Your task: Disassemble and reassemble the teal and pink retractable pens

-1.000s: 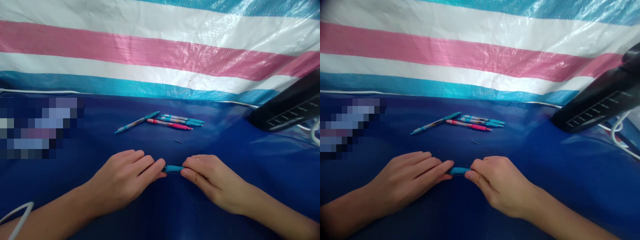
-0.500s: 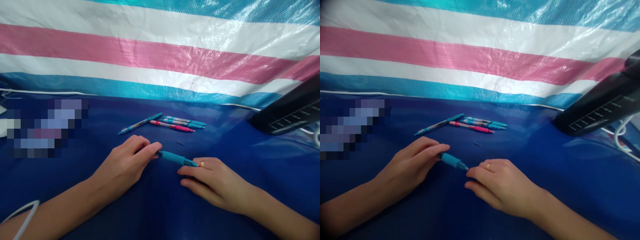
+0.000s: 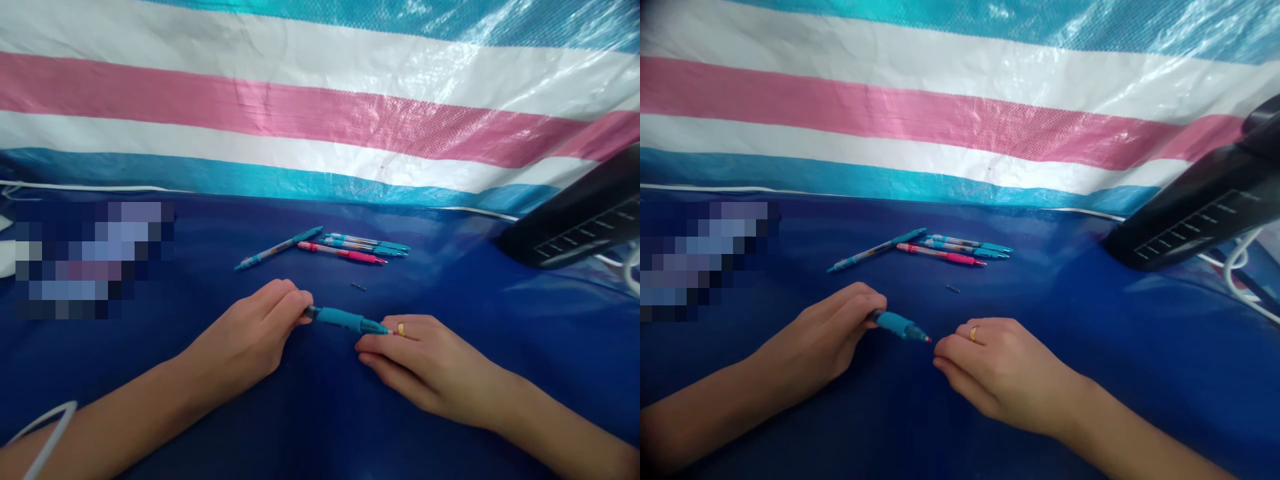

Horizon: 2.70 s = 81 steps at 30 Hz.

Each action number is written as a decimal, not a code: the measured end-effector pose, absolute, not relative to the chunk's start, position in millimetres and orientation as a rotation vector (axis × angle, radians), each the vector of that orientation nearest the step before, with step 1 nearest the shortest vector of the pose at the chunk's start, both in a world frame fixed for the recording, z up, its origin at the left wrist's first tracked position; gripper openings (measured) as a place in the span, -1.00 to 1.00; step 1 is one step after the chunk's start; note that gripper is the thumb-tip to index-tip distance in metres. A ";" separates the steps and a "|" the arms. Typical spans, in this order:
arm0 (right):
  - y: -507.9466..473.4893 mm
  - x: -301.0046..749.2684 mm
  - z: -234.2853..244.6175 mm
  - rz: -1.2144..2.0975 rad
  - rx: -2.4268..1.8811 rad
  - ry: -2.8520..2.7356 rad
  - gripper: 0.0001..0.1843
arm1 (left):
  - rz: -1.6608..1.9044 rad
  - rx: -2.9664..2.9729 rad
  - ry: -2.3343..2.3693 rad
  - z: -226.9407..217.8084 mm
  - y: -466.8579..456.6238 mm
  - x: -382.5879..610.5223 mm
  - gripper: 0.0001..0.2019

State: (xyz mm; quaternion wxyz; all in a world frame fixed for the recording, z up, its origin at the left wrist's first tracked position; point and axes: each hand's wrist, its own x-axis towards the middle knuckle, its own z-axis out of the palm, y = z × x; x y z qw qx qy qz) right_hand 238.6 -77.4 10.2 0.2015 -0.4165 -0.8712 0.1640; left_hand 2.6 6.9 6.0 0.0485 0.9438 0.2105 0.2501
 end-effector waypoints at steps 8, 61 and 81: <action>-77.6 237.5 9.4 0.447 -1.164 -2.438 -0.71 | 0.790 3.001 0.626 4.8 6.4 3.0 -0.79; -77.5 241.2 9.2 0.439 -1.352 -2.398 -0.73 | 0.799 3.034 0.715 -0.2 10.7 3.0 -0.75; -67.8 247.3 2.9 0.161 -1.507 -2.360 -0.67 | 0.598 2.984 1.056 -4.1 17.3 -2.5 -0.65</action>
